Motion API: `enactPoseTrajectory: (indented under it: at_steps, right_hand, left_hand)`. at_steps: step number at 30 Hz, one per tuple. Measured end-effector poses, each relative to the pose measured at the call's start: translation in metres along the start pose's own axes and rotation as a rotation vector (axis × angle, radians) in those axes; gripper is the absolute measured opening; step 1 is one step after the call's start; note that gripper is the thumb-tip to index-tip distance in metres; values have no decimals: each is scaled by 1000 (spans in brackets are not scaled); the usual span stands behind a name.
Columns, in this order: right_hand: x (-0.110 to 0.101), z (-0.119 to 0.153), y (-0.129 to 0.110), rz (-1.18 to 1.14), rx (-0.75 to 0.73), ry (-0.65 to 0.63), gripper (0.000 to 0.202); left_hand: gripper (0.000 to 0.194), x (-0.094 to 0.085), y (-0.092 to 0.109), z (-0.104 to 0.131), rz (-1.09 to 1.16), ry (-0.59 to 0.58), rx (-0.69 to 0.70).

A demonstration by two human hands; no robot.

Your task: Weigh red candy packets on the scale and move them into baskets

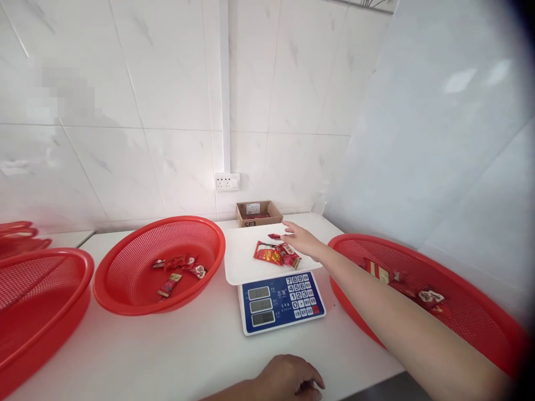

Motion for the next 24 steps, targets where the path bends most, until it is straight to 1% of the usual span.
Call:
enactPoseTrajectory:
  at_steps: [3,6,7,8,10,13,14,16,17,19,20,21,22,24]
  right_hand:
    - [10,7,-2,169,-17,-78,58]
    - [30,16,-1,268,-109,-204,55]
    - [36,18,1,281,-131,-222,54]
    - [41,19,3,294,-141,-223,54]
    - [46,17,8,322,-129,-185,54]
    - [39,14,12,361,-115,-96,51]
    - [33,14,12,368,-124,-65,50]
    - [11,17,15,382,-137,15,48]
    - [-4,20,20,393,-135,64,47]
    - [-40,30,39,432,-84,172,44]
    - [-59,37,55,456,-23,212,41]
    - [-75,45,74,488,64,222,38]
    - [-89,55,96,519,166,201,34]
    - [-107,80,142,553,345,90,22]
  left_hand:
    - [26,1,0,-2,-11,-13,29]
    - [26,3,0,-4,-24,-19,52]
    - [27,4,-1,-4,-28,-19,55]
    - [27,4,-1,-5,-32,-18,57]
    - [27,4,-2,-5,-37,-14,58]
    - [26,4,-1,-4,-32,-14,55]
    - [26,3,-1,-3,-25,-13,55]
    - [26,2,-1,-2,-3,-9,47]
    - [26,1,-1,-1,8,-5,37]
    - [26,0,-1,1,27,12,16]
    - [25,-2,-1,1,34,27,9]
    - [25,-3,0,2,42,43,5]
    - [24,-5,1,3,47,58,6]
    - [23,-7,3,4,54,75,8]
Point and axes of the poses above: each hand's wrist, its own z-axis away from the middle knuckle, its own x-axis out of the palm, y = z × x, the point moved 8 cm from there along -z, towards the middle knuckle, and after that the axes turned 7 degrees about -y, right-handed, at the moved point
